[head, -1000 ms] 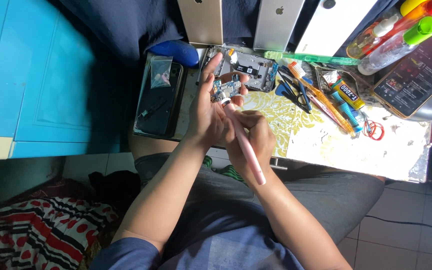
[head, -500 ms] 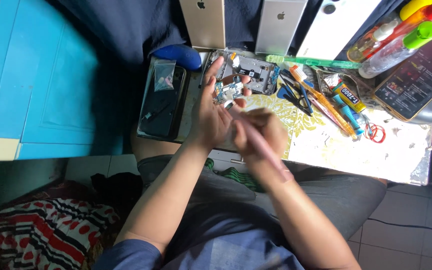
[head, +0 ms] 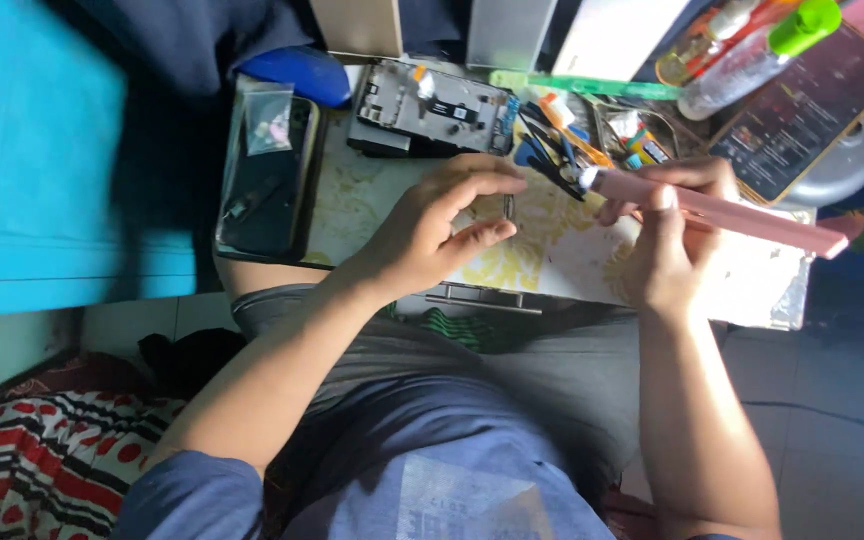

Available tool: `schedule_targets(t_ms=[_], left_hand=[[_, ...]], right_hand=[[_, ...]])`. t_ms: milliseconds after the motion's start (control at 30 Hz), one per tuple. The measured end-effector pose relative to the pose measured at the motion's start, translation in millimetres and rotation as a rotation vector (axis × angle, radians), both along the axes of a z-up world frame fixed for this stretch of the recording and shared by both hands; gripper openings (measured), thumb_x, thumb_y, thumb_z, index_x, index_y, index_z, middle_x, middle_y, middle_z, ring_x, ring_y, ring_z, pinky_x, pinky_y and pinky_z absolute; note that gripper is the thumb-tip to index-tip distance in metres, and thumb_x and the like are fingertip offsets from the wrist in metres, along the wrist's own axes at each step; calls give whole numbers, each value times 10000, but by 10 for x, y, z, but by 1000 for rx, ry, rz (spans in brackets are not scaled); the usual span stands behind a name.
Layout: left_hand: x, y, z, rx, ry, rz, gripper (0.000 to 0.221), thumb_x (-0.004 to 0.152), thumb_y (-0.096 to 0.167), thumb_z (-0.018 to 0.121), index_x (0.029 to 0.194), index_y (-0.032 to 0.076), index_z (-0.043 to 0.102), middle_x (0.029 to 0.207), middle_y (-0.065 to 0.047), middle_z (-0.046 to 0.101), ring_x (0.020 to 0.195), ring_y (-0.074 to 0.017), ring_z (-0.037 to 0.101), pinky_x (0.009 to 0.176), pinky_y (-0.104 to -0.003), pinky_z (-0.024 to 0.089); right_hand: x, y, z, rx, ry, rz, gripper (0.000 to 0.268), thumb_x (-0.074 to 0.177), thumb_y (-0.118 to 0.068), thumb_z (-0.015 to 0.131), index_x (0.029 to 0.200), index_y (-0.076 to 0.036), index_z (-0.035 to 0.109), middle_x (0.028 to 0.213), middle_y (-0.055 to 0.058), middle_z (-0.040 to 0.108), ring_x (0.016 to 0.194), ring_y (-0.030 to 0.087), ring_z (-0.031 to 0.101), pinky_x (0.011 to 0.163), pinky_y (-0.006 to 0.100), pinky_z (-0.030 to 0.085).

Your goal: Cleaning a small circuit board using a brush and cleaning solution on a repair bench.

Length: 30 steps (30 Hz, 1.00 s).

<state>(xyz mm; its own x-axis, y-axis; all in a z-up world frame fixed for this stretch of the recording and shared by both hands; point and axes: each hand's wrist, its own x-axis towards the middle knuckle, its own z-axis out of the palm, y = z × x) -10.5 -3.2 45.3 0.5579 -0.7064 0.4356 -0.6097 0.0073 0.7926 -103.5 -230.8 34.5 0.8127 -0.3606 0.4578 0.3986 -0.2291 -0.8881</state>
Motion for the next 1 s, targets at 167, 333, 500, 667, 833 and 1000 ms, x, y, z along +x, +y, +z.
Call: schedule_targets(t_ms=[167, 333, 500, 667, 833, 1000], left_hand=[[12, 70, -85, 139, -275, 33, 392, 961, 194, 759, 1260, -8, 605, 1291, -191, 653, 1206, -353, 659, 1048, -472, 563], [-34, 257, -102, 311, -383, 134, 495, 957, 252, 810, 1356, 72, 578, 1303, -119, 692, 1220, -326, 637, 1047, -464, 444], [-53, 376, -150, 396, -575, 221, 627, 954, 439, 853, 1391, 103, 553, 1330, -104, 658, 1229, -315, 605, 996, -441, 495], [-172, 600, -227, 398, -523, 223, 642, 976, 622, 631, 1334, 89, 616, 1338, -142, 622, 1271, -359, 568, 1072, -517, 464], [-198, 599, -300, 550, -659, 170, 1074, 647, 791, 962, 1418, 197, 509, 1534, -128, 459, 1417, -357, 473, 1195, -558, 353], [-166, 580, -156, 585, -702, 92, 918, 728, 479, 1047, 1417, 209, 504, 1599, -112, 417, 1465, -367, 453, 1197, -591, 338]], right_hand=[[-78, -160, -22, -236, 197, 164, 321, 1076, -296, 573, 1067, 24, 549, 939, 161, 617, 775, 244, 651, 692, 331, 508], [93, -151, 38, -390, 274, 387, 270, 1053, -271, 622, 1077, -8, 567, 983, 90, 581, 838, 195, 580, 729, 309, 448], [342, 59, 57, -275, 226, 521, 309, 1123, -263, 503, 1020, 9, 397, 660, 139, 595, 515, 168, 581, 462, 267, 403], [452, 86, -32, -384, 179, 507, 279, 1136, -231, 515, 1001, 0, 438, 704, 118, 660, 536, 150, 570, 524, 277, 366], [521, 104, -23, -328, 172, 574, 269, 1142, -221, 487, 1000, -8, 402, 763, 164, 702, 532, 168, 605, 474, 271, 369], [479, -31, -165, -420, 187, 439, 317, 1138, -253, 551, 997, 28, 508, 840, 121, 561, 686, 196, 492, 633, 330, 343]])
